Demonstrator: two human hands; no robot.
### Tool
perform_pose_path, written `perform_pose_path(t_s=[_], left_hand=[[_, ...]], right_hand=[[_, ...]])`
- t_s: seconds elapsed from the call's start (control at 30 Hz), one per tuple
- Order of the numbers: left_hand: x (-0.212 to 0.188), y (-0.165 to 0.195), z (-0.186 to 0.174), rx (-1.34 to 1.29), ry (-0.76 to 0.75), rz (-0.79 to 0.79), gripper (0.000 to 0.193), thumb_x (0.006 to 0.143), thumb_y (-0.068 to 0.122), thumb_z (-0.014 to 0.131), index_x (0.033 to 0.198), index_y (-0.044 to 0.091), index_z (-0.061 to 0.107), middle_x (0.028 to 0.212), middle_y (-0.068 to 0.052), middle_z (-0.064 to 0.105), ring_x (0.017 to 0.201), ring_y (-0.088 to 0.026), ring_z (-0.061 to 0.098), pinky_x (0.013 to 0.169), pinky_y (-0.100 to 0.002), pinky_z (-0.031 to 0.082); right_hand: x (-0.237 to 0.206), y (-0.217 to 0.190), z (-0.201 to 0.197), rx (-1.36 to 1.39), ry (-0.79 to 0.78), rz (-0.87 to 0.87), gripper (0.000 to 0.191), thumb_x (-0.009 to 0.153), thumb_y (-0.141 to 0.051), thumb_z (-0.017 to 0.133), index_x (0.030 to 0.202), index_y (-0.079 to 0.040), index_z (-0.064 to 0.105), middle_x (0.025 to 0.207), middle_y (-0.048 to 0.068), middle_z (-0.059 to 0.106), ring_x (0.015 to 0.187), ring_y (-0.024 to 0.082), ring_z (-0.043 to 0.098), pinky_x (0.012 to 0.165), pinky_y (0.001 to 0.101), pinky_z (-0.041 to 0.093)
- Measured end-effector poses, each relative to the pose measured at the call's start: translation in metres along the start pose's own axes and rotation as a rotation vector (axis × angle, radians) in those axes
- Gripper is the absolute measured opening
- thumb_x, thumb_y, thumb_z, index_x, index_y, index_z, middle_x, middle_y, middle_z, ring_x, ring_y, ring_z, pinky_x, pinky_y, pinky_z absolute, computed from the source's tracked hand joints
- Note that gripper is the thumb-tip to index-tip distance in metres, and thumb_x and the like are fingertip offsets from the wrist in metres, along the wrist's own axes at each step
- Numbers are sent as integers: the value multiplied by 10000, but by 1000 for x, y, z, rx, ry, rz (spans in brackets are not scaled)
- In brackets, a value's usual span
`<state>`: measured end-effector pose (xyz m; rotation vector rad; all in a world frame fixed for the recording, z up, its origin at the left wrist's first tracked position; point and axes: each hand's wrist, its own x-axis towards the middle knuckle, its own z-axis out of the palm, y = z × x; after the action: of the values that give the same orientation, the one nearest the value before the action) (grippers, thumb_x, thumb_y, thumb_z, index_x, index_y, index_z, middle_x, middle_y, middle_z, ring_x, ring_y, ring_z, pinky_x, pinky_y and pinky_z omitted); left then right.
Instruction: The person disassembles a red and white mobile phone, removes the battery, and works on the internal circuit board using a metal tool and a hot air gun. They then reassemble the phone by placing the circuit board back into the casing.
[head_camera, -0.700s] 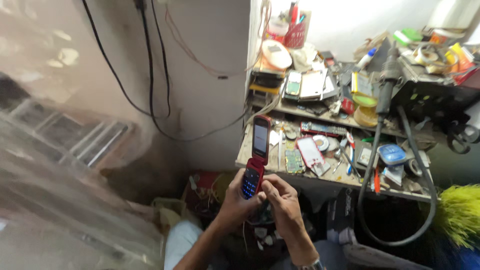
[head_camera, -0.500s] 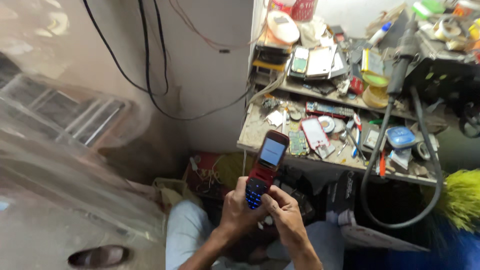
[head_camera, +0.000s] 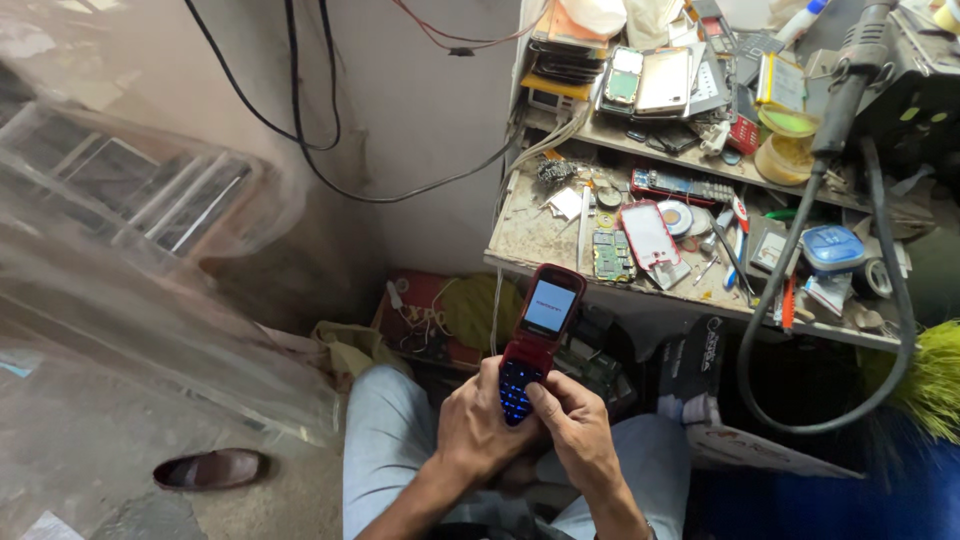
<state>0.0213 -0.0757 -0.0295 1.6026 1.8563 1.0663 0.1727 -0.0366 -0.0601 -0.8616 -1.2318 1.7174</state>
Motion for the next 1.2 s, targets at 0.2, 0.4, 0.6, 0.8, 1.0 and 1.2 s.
perform_pose_path(t_s=[0.2,0.4,0.6,0.8,1.0,1.2], left_hand=[[8,-14,-22,-539,-199,15,751,783,335,801,1406,84,464,1213,-118,644,1087,-218,671,929,-371,566],[12,-17,4,-701,-121,-172,684,868,251,741,1448,31,454,1181,-134,656,1058,-193,634,941,-375,534],[15,-31,6,-1331,-228,-188,662,973,268,506,1558,46,289,1285,-154,599,1210,-272,618,1065,-418,488],[13,-39,7,-1520,-311,-212,719,1039,457,410,1608,55,231,1282,-186,586,1223,-278,604,1065,-452,494],[13,-44,10,-1625,-338,-169,840,1029,637,397,1616,67,207,1257,-228,575,1164,-300,632,995,-480,533],[15,-50,11,-1617,-377,-206,850,994,667,399,1572,61,257,1234,-268,607,1108,-317,667,957,-485,568]], right_hand=[[3,-5,-5,-200,62,-36,186,985,-119,685,1079,31,739,882,-3,693,779,62,580,666,229,483],[-1,-12,21,-653,118,-236,223,883,-88,718,1098,-27,734,897,52,737,771,134,692,689,271,568],[-6,-28,38,-735,35,-418,441,772,-112,852,1174,-32,688,1168,138,683,1012,285,724,840,344,579],[-11,-26,56,-846,87,-451,555,760,-134,866,1241,-2,622,1177,150,677,1067,300,704,875,353,580],[-9,-24,58,-791,132,-288,554,736,-142,883,1218,-12,641,1131,134,695,1011,250,732,838,334,596],[-8,-26,55,-592,111,-44,571,728,-117,851,1233,2,613,1108,101,710,949,187,757,806,297,617]])
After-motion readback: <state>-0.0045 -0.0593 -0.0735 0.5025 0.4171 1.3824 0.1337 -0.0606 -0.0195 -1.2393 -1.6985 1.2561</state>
